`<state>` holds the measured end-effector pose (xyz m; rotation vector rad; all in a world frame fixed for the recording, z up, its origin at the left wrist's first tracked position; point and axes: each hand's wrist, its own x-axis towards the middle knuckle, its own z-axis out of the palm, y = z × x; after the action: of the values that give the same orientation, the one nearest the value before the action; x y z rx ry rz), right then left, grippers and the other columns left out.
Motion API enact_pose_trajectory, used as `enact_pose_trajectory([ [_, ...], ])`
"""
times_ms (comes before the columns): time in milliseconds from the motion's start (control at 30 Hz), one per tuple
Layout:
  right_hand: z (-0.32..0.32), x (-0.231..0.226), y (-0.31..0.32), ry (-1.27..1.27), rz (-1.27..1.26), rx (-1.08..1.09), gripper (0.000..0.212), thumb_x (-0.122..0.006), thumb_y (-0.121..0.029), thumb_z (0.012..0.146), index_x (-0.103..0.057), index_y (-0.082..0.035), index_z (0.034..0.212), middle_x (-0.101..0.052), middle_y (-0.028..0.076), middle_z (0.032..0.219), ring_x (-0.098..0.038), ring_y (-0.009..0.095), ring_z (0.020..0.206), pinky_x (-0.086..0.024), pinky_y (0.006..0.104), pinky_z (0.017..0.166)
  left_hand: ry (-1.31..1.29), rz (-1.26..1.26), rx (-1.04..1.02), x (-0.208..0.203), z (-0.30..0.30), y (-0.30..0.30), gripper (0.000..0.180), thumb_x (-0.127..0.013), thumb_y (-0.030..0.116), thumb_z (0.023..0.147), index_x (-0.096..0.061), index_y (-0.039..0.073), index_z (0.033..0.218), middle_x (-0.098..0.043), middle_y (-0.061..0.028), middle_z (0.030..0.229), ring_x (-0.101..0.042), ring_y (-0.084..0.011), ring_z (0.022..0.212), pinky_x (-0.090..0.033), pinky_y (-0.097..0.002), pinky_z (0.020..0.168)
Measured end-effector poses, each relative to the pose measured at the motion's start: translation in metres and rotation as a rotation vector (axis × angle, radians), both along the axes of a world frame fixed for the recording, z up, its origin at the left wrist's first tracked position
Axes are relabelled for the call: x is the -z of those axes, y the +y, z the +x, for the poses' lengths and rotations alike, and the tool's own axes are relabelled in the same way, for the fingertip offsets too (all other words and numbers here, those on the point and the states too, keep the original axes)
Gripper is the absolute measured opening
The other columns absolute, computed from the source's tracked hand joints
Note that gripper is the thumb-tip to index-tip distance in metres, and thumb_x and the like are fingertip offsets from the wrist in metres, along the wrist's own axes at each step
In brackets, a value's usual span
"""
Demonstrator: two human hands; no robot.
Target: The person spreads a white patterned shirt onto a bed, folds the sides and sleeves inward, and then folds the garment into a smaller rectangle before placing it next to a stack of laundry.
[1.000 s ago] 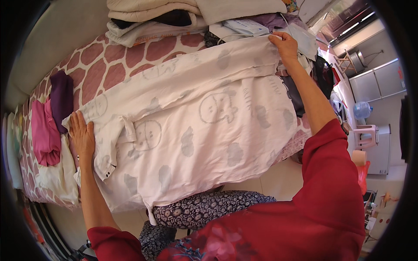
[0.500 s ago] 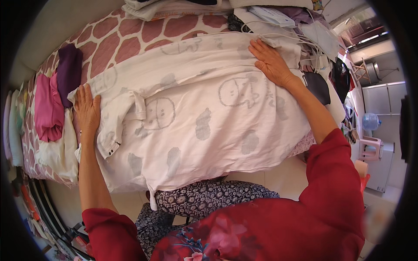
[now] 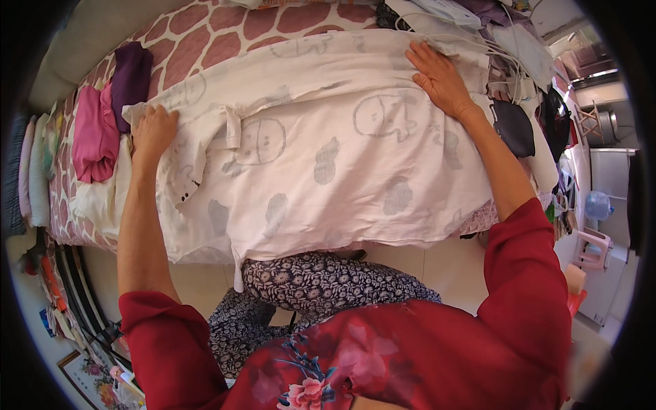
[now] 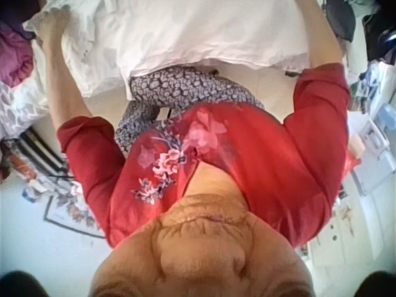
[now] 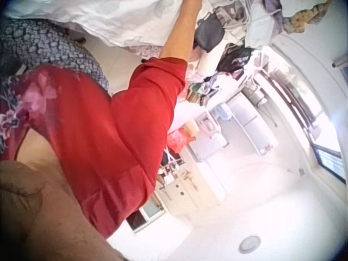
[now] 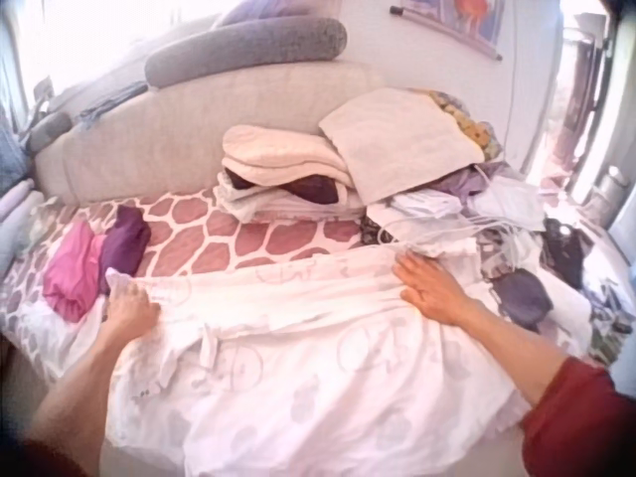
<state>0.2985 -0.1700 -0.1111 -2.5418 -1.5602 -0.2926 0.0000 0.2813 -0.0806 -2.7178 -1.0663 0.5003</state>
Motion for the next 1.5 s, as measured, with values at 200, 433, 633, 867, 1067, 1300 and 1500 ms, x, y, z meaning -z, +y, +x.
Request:
enact_pose_trajectory([
  [200,0.006,0.012,-0.001,-0.046,0.029,-0.023,0.045,-0.04,-0.034,0.091,-0.042,-0.015,0.132,-0.03,0.003,0.142,-0.024,0.021,0.133,-0.02,0.0359,0.106,-0.418,0.108,0.13,0.075,-0.006,-0.028,0.061,-0.034,0.051,0.086,-0.029,0.02,0.138,-0.02,-0.0151,0.145,-0.016,-0.0357,0.134,-0.011,-0.0582,0.103],
  [433,0.023,0.024,-0.001,-0.074,0.053,-0.074,0.045,-0.038,-0.036,0.092,-0.04,-0.019,0.133,-0.03,0.0,0.143,-0.025,0.019,0.132,-0.021,0.0355,0.106,-0.796,-0.854,0.045,0.012,-0.042,-0.041,0.059,-0.047,0.047,0.086,-0.044,0.007,0.129,-0.037,-0.0166,0.137,-0.033,-0.0248,0.128,-0.023,-0.0348,0.105],
  [633,0.021,0.007,0.002,-0.024,-0.028,-0.021,0.045,-0.039,-0.038,0.092,-0.042,-0.017,0.131,-0.035,0.004,0.14,-0.026,0.022,0.132,-0.022,0.0377,0.105,-0.996,-0.45,0.178,0.0,-0.154,-0.136,0.031,-0.057,0.006,0.083,-0.056,-0.001,0.113,-0.049,-0.0182,0.126,-0.046,-0.0262,0.119,-0.036,-0.0321,0.097],
  [867,-0.168,-0.078,-0.036,0.115,0.255,-0.344,0.048,-0.057,-0.033,0.083,-0.049,-0.01,0.125,-0.041,0.012,0.135,-0.032,0.03,0.129,-0.023,0.0415,0.104,-1.338,-0.588,-0.828,0.041,-0.25,-0.183,0.067,-0.058,0.02,0.085,-0.022,0.004,0.139,-0.028,-0.0181,0.141,-0.029,-0.0331,0.129,-0.029,-0.0411,0.103],
  [1067,-0.255,-0.059,-0.081,0.19,0.01,-0.311,0.062,-0.073,-0.011,0.059,-0.052,-0.008,0.117,-0.042,0.014,0.133,-0.035,0.032,0.127,-0.023,0.0466,0.104,-1.542,-1.095,-1.056,0.057,-0.245,-0.178,0.06,-0.054,0.031,0.086,-0.03,0.001,0.131,-0.039,-0.0164,0.129,-0.036,-0.035,0.12,-0.032,-0.0565,0.093],
  [1300,-0.248,-0.028,-0.1,0.113,0.294,-0.163,0.048,-0.059,0.01,0.056,-0.06,-0.005,0.101,-0.051,0.014,0.122,-0.048,0.033,0.112,-0.037,0.0412,0.094,-1.453,-1.085,-1.144,0.061,-0.255,-0.181,0.055,-0.063,0.035,0.081,-0.044,0.002,0.12,-0.052,-0.011,0.112,-0.052,-0.0252,0.098,-0.042,-0.0482,0.08],
  [1500,-0.241,-0.033,-0.104,0.03,0.436,-0.077,0.032,-0.055,0.007,0.055,-0.06,-0.008,0.083,-0.059,0.008,0.1,-0.054,0.029,0.093,-0.042,0.0385,0.079,-1.58,-1.121,-0.949,0.076,-0.28,-0.169,0.034,-0.066,0.029,0.08,-0.054,0.005,0.101,-0.061,-0.0109,0.093,-0.061,-0.0226,0.081,-0.05,-0.0402,0.065],
])
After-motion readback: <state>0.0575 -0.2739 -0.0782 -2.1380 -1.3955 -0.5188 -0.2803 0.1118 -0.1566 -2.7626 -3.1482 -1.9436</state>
